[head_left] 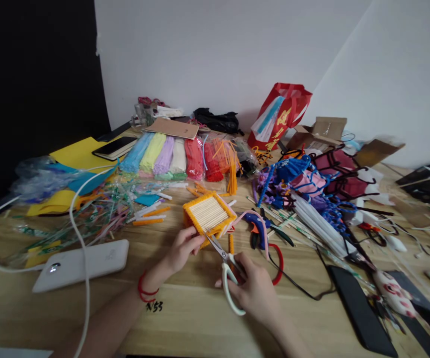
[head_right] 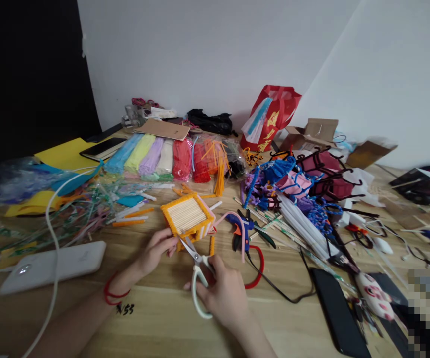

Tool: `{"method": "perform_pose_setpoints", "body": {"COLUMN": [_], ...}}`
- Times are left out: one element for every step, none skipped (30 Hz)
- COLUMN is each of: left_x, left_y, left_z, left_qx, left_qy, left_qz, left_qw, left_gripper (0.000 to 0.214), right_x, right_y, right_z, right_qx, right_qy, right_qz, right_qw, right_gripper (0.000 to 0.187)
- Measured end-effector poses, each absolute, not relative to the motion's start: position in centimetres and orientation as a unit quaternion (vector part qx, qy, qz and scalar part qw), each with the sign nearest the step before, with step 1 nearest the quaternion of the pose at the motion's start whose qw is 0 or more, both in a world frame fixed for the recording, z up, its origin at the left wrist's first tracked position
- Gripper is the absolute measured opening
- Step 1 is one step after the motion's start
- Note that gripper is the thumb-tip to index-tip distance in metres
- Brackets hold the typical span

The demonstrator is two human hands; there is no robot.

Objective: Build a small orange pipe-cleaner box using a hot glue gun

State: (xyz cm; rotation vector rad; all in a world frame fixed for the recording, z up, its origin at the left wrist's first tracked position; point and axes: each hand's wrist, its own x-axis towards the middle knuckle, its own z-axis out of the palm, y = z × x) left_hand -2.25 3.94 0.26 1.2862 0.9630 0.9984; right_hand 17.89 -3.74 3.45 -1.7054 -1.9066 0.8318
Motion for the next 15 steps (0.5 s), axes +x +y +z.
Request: {"method": "perform_pose_setpoints", "body": {"left_x": [-2.24,-2.24,-2.23,-2.22,-2.21,-2.20,-2.19,-2.18,-2.18,-2.18,-2.18,-2.19,-2.19,-2.20,-2.20], "left_y": [3.95,3.96,3.96,3.97,3.97,3.97,3.97,3.96,3.96,3.96,3.96,3.96,3.97,3.98,3.99], "left_z": [0.27,0.27,0.27,0.27,0.28,0.30,0.31,0.32,0.33,0.33,0.31,0.29,0.26,0.24,0.22], "left_qx": [0.552,0.553,0.552,0.551,0.550,0.549,0.548,0.547,0.547,0.547,0.546,0.545,0.545,0.546,0.546], "left_qy": [0.411,0.409,0.407,0.406,0.406,0.407,0.409,0.410,0.410,0.411,0.413,0.414,0.415,0.416,0.416], "left_qz": [0.428,0.427,0.427,0.428,0.428,0.429,0.429,0.427,0.426,0.423,0.421,0.420,0.418,0.418,0.418], "left_qw": [0.586,0.588,0.589,0.590,0.591,0.591,0.591,0.592,0.593,0.594,0.595,0.596,0.596,0.596,0.595], "left_gripper": [0.026,0.026,0.026,0.025,0.025,0.025,0.025,0.025,0.025,0.025,0.024,0.024,0.024,0.024,0.024], "right_x": [17.98,18.06,18.13,18.19,18.22,18.25,18.27,18.29,18.31,18.32,18.33,18.33,18.32,18.29,18.25], "right_y": [-3.62,-3.55,-3.52,-3.53,-3.58,-3.64,-3.70,-3.77,-3.83,-3.89,-3.95,-4.00,-4.07,-4.16,-4.26], "right_z": [3.57,3.70,3.82,3.94,4.05,4.13,4.19,4.22,4.23,4.22,4.20,4.19,4.18,4.17,4.17], "right_qx": [-0.618,-0.617,-0.614,-0.610,-0.606,-0.601,-0.595,-0.589,-0.583,-0.577,-0.570,-0.562,-0.556,-0.550,-0.547], "right_qy": [-0.701,-0.713,-0.725,-0.735,-0.744,-0.753,-0.762,-0.770,-0.778,-0.787,-0.794,-0.801,-0.805,-0.809,-0.811], "right_qz": [0.285,0.267,0.249,0.232,0.215,0.199,0.183,0.164,0.140,0.113,0.084,0.057,0.035,0.019,0.009], "right_qw": [0.212,0.200,0.190,0.183,0.180,0.179,0.180,0.181,0.185,0.189,0.193,0.198,0.203,0.207,0.209], "right_gripper": [0.029,0.027,0.026,0.025,0.025,0.025,0.026,0.027,0.028,0.027,0.026,0.023,0.021,0.019,0.018]}}
